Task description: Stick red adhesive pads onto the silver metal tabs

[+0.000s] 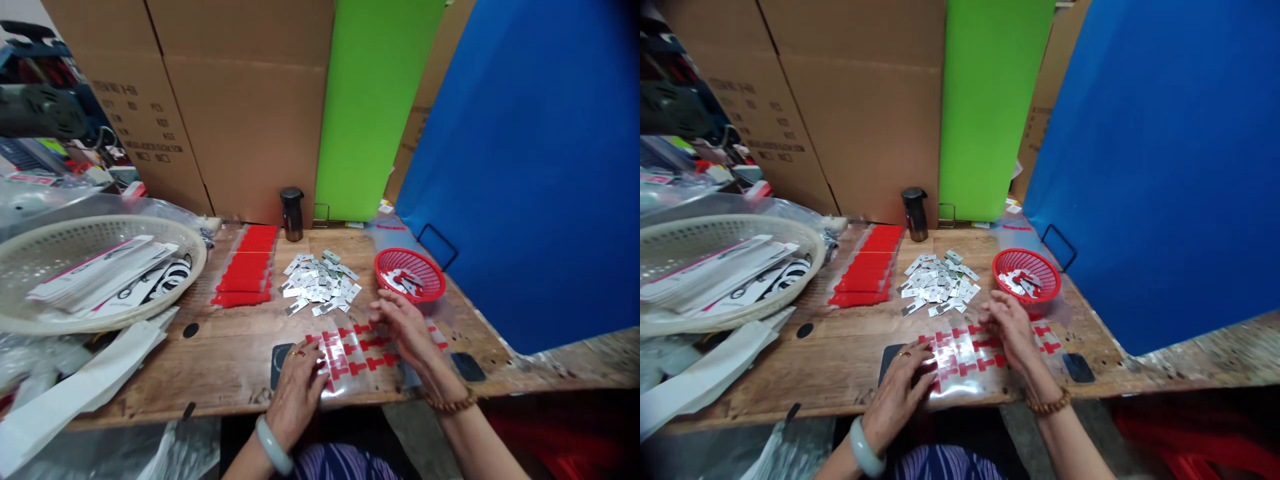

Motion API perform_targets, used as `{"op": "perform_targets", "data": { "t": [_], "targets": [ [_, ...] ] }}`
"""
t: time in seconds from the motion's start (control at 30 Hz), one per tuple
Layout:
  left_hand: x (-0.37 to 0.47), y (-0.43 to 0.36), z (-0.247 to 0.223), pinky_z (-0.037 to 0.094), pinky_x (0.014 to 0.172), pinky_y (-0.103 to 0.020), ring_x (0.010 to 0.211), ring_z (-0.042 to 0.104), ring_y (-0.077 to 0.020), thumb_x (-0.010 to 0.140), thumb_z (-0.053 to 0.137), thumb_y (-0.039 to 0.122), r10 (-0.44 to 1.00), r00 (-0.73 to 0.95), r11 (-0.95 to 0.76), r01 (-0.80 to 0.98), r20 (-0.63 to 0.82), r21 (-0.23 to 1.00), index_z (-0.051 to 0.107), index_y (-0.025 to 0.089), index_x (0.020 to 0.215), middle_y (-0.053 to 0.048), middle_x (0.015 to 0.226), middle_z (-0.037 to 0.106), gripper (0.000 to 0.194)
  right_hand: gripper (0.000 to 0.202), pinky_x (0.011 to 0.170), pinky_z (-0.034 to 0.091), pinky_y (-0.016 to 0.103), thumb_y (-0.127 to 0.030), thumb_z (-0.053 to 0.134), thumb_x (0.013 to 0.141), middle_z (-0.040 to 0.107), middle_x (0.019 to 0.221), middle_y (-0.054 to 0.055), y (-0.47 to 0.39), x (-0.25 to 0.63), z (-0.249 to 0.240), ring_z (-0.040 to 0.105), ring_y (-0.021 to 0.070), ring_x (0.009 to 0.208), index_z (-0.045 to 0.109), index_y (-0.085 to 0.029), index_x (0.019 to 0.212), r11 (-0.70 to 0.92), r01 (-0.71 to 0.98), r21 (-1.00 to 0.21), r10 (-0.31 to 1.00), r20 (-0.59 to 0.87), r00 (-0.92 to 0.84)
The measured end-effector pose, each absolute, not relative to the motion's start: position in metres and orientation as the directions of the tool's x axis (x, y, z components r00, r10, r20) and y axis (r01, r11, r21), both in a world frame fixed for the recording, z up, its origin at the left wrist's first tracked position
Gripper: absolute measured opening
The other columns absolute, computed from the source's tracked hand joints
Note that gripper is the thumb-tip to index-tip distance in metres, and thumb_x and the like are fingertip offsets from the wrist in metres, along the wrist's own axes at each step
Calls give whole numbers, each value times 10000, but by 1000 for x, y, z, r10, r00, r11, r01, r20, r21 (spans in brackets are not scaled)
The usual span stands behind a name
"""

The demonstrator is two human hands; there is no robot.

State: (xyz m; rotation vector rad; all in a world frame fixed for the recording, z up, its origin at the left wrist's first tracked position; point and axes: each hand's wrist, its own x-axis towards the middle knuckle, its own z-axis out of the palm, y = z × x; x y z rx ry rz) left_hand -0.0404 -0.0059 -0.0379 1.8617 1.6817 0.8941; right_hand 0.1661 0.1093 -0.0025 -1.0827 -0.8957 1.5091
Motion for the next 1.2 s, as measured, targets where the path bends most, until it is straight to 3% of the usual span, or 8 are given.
{"op": "perform_targets", "data": {
  "t": [0.17,0.43,0.83,1.07,1.2],
  "targets": [
    [-48,-3,-49,215,1028,-586,1291,341,-301,800,519,168,987,126,-162,825,103,541,538,209,1167,-110,1316,511,370,236,636,476,278,-350,598,760,646,784,30,86,144,-35,588,152,685,609,-158,897,-24,214,-976,975,-71,-213],
    [-48,12,-44,169,1042,-582,1323,277,-299,829,470,191,986,166,-159,844,32,512,515,216,1207,-97,1360,465,382,193,772,422,296,-181,430,845,626,910,69,117,119,-35,563,179,842,593,-155,945,357,619,-700,929,196,-314],
    [-57,-4,-48,288,1049,-496,1233,442,-235,866,418,197,982,12,-131,762,189,634,543,184,1153,-125,1271,551,313,121,704,343,246,-54,492,762,501,857,47,150,96,-45,452,148,778,564,-138,811,519,663,-540,830,133,-542],
    [-55,-4,-40,323,1028,-491,1209,467,-250,849,453,239,985,-61,-73,691,158,719,573,201,1129,-122,1276,548,307,135,637,329,220,-19,507,692,521,758,22,163,94,-39,458,130,708,519,-148,728,532,654,-537,804,78,-590],
    [-54,-2,-35,335,1019,-473,1191,483,-259,833,474,275,987,-116,-21,607,114,794,599,202,1104,-121,1271,551,307,197,654,340,234,-15,497,696,549,794,29,157,92,-28,473,141,726,522,-159,829,538,645,-542,810,121,-574]
  ]
}}
